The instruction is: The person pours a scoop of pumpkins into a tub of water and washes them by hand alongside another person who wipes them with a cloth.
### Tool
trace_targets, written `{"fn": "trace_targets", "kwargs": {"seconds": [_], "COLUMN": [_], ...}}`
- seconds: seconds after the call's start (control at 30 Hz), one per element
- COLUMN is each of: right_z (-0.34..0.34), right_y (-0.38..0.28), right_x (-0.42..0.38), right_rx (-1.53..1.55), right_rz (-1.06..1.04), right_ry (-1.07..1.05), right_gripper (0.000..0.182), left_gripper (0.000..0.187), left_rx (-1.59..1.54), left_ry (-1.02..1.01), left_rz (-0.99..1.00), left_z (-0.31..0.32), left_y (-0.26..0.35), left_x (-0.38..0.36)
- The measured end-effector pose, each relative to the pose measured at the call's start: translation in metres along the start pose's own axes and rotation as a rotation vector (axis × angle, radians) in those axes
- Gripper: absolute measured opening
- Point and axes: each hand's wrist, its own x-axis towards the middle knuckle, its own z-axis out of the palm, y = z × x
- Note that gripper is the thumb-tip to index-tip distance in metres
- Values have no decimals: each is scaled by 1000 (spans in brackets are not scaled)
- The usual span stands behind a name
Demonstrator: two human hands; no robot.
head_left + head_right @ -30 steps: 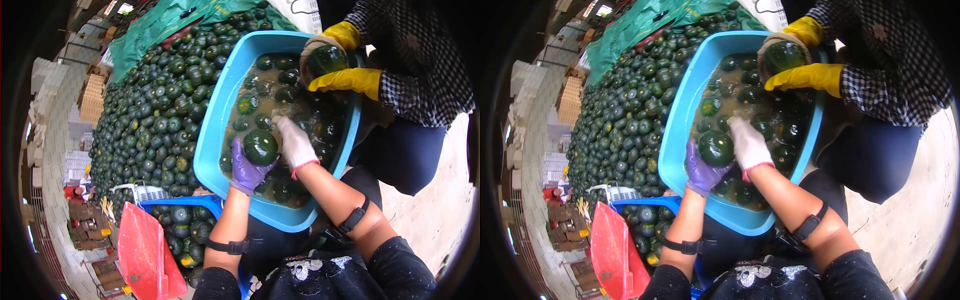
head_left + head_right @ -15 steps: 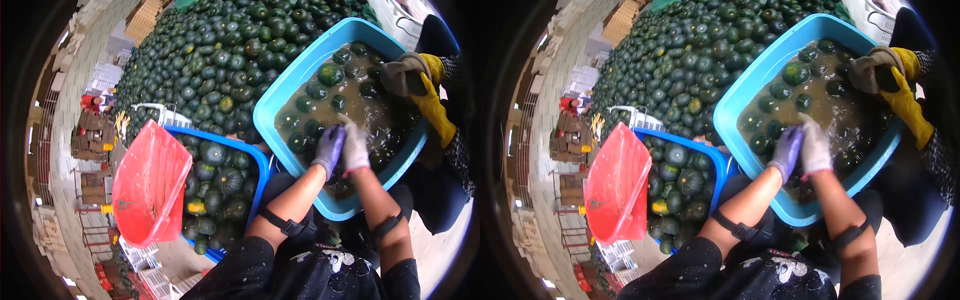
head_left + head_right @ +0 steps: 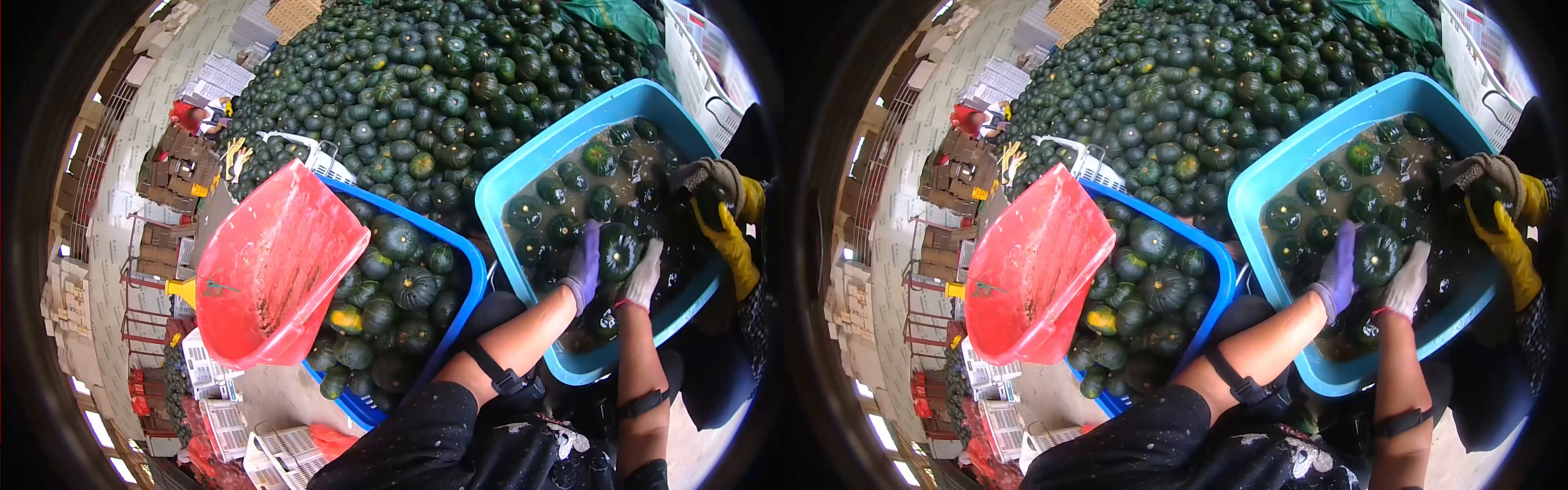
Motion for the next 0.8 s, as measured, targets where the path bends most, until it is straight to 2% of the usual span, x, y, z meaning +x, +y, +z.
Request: {"fn": "trace_targets", "kwargs": {"seconds": [0.03, 0.07, 0.1, 0.13, 0.17, 0.2, 0.23, 0.27, 0.3, 0.37, 0.4, 0.43, 0.47, 0.5, 0.53, 0.57, 0.6, 0.63, 0.67, 0.7, 0.73, 0.77, 0.8], "right_z": [-4, -4, -3, 19, 18, 17, 16, -5, -6, -40, -53, -35, -23, -18, -18, -13, -25, -37, -17, -26, -21, -45, -19], "right_y": [16, 26, 36, 36, 37, 23, 5, 6, -2, 25, 23, 9, 11, 16, 28, 23, 29, 33, 4, 1, -4, 31, 19], "right_x": [4, -4, -16, -54, -50, -43, -31, 14, 20, 48, 47, 18, 2, -10, -15, -23, -2, 21, -2, 7, -7, 21, -8], "right_rx": [-18, -418, -818, -960, -1039, -937, -825, -707, -625, -253, -63, -105, -200, -296, -839, -857, -592, -316, -271, -1, 33, 109, 175], "right_rz": [-55, -303, -551, -689, -893, -574, -255, 94, 299, 365, 563, 525, 343, 162, -280, -191, 31, 240, 330, 554, 524, 502, 468], "right_ry": [-13, -33, -51, -104, -114, -204, -283, -303, -328, -288, -378, -253, -232, -208, -259, -180, -240, -287, -204, -311, -281, -441, -224], "right_gripper": [45, 49, 52, 54, 49, 48, 48, 46, 41, 37, 38, 43, 44, 45, 47, 48, 46, 45, 43, 41, 42, 44, 44], "left_gripper": [64, 68, 68, 68, 68, 60, 54, 51, 48, 49, 50, 51, 53, 54, 55, 56, 55, 55, 55, 55, 54, 54, 49], "left_rx": [-13, 404, 525, 644, 761, 860, 1058, 1205, 1352, 1194, 1081, 967, 915, 874, 1063, 1249, 1245, 1168, 1090, 1006, 556, 109, 172], "left_ry": [14, 224, 258, 294, 337, 377, 286, 201, 105, 38, 34, 30, 132, 246, 264, 280, 157, 91, 18, -69, -21, 35, 68], "left_rz": [-56, 88, 110, 132, 152, 148, 134, 228, 329, 181, 123, 62, 113, -32, 72, 178, 17, 42, 62, 70, -60, -200, -183], "left_z": [-2, -5, -7, -9, -9, -5, 15, 12, 11, 15, 14, 13, 5, 21, 12, 15, 17, 15, 13, 13, 11, 7, 0], "left_y": [9, 17, 21, 23, 27, 26, 44, 33, 22, 33, 36, 34, 25, 47, 34, 36, 40, 46, 47, 42, 31, 19, 20], "left_x": [3, 3, 5, 7, 5, 1, -21, -24, -23, -25, -23, -20, -13, -27, -19, -21, -26, -28, -27, -26, -19, -8, -1]}}
